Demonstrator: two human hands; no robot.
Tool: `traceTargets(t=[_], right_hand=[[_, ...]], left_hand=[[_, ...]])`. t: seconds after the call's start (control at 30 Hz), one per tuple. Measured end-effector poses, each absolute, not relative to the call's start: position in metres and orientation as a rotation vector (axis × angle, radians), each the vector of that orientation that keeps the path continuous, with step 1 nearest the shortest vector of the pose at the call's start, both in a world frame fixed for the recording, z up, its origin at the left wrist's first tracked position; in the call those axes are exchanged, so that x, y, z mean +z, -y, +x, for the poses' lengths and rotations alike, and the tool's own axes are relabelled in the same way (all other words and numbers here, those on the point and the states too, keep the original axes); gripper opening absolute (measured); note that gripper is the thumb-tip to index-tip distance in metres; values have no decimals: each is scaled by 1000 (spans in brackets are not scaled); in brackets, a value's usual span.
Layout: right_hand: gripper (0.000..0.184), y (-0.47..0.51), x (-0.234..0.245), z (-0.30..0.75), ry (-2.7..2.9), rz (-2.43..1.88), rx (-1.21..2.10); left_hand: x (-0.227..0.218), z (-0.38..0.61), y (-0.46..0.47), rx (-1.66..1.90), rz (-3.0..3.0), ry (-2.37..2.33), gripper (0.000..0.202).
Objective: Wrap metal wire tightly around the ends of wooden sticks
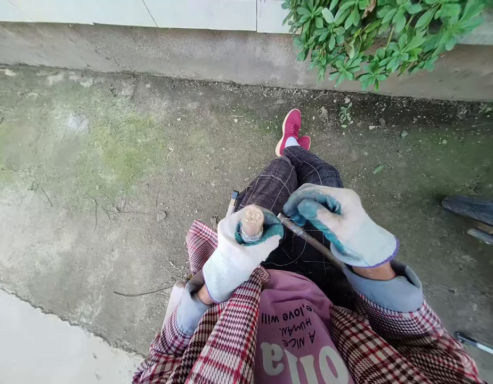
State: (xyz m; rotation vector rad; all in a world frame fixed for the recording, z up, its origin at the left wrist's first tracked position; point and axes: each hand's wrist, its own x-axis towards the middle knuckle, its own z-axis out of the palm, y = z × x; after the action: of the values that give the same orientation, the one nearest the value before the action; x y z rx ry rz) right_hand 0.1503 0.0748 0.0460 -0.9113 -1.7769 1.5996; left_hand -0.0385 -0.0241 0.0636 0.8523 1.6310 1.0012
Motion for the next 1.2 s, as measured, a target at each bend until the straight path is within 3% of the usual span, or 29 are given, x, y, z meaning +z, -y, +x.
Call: traceTargets(t=[0.17,0.4,0.57,0.77,0.9,1.03,1.2], right_hand=[[4,-76,51,150,1962,-850,1508],[5,-73,56,154,2127,-623,1239],[7,-70,52,162,1803,-869,1505],[38,-56,45,150,1272,-1110,2003],[46,-51,47,141,1186,-1108,2067],[39,-50,46,140,1070,-1130,2083],[15,-50,45,146,1214,-1064,1909]], left_hand=[[64,-34,23,1039,947,-1625,12],[55,-41,14,989,629,-1367,9],[57,-38,17,1044,916,-1571,6],[48,-39,28,1103,1659,-1780,14],[43,-45,25,1079,2264,-1673,12],[42,-48,21,1030,2489,-1574,13],[45,-44,25,1106,2211,-1613,14]])
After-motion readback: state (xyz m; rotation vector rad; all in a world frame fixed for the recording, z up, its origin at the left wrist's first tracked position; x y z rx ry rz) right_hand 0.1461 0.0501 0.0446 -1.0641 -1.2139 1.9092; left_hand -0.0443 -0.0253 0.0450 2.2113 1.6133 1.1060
